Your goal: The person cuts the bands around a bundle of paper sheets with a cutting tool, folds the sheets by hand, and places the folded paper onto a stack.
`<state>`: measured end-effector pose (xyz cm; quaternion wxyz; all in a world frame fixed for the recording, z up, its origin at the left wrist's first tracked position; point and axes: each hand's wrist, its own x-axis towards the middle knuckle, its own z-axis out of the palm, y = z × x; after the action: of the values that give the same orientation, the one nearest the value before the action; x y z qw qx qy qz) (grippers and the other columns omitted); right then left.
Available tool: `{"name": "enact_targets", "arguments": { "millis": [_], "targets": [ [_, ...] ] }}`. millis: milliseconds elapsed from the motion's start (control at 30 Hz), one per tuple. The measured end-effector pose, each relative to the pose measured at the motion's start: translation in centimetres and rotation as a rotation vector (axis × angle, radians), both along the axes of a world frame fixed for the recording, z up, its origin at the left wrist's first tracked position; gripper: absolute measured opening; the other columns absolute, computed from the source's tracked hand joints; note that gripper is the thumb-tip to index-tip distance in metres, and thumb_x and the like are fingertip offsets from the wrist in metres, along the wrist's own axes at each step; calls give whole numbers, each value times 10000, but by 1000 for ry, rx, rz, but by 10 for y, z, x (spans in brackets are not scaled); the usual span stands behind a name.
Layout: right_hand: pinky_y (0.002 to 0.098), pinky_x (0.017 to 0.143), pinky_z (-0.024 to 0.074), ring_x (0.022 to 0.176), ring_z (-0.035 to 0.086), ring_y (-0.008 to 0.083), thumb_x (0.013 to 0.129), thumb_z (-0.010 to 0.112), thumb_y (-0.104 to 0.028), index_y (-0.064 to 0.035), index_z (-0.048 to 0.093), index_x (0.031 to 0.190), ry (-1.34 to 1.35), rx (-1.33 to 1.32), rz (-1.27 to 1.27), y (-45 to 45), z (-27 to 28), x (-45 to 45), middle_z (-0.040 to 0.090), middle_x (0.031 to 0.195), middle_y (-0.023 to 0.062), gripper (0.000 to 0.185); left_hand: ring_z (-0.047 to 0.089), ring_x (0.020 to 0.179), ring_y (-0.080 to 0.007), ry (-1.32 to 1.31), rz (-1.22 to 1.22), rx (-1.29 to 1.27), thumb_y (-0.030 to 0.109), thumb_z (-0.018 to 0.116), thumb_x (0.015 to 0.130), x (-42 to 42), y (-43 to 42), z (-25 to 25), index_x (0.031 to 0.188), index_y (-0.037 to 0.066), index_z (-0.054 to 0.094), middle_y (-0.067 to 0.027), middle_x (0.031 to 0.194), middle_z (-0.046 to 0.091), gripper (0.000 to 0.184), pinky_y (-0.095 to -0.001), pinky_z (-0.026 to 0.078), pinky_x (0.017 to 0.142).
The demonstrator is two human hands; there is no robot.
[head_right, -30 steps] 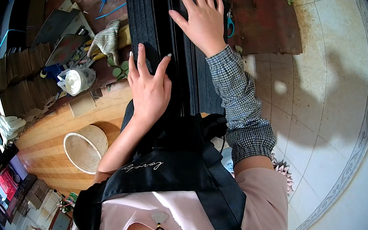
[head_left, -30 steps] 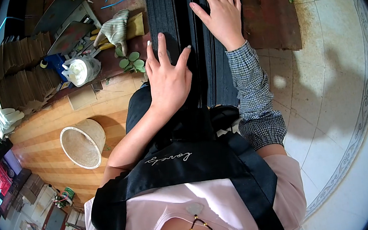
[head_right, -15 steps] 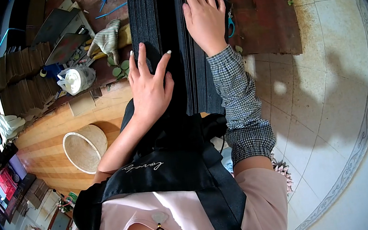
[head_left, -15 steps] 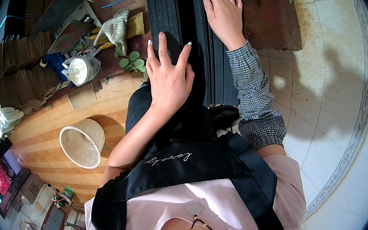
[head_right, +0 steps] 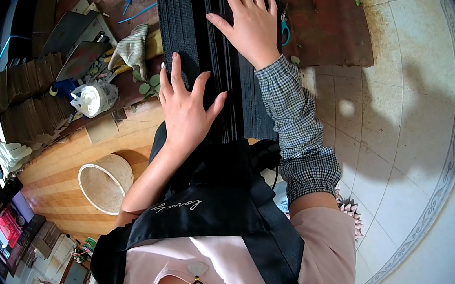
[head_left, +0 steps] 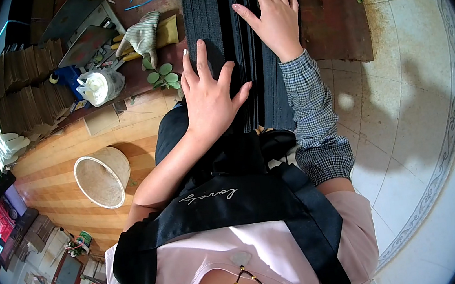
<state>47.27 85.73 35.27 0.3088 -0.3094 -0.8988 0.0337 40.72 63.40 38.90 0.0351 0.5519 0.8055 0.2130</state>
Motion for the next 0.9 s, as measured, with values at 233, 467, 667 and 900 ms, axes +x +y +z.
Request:
{"name": "enact_targets", "arguments": {
  "millis": [233, 467, 667, 900],
  "targets": [
    [622, 1183, 286, 1433, 462, 305, 946, 664, -541, -217, 546, 1483, -12, -1, -3, 3, -4, 0, 563, 1506, 75, 639, 338, 1393, -564, -12, -5, 1, 419, 784, 865, -1, -1, 1, 1223, 139, 689, -272, 1621, 251, 464, -617, 391, 1080],
    [619, 1178, 290, 1429, 466, 303, 945, 666, -528, -219, 547, 1482, 2, -17, 5, 4, -2, 2, 563, 1505, 76, 630, 327, 1399, -573, 12, 12, -15, 358, 756, 900, -3, 0, 1, 1294, 178, 680, -274, 1621, 246, 440, -626, 382, 1090],
    [625, 1178, 280, 1431, 458, 326, 950, 637, -599, -199, 548, 1480, -8, 6, 8, 4, -6, 2, 559, 1504, 102, 671, 319, 1399, -581, -1, -5, -19, 342, 745, 896, -2, -1, 1, 1327, 195, 668, -272, 1624, 238, 463, -629, 383, 1089],
    [613, 1174, 292, 1425, 466, 314, 1005, 575, -560, -190, 553, 1478, 3, 16, -4, 5, -7, 0, 569, 1492, 99, 601, 320, 1396, -586, -17, 9, -15, 335, 753, 876, -1, 0, 3, 1332, 199, 664, -273, 1623, 241, 484, -634, 382, 1090]
  ]
}}
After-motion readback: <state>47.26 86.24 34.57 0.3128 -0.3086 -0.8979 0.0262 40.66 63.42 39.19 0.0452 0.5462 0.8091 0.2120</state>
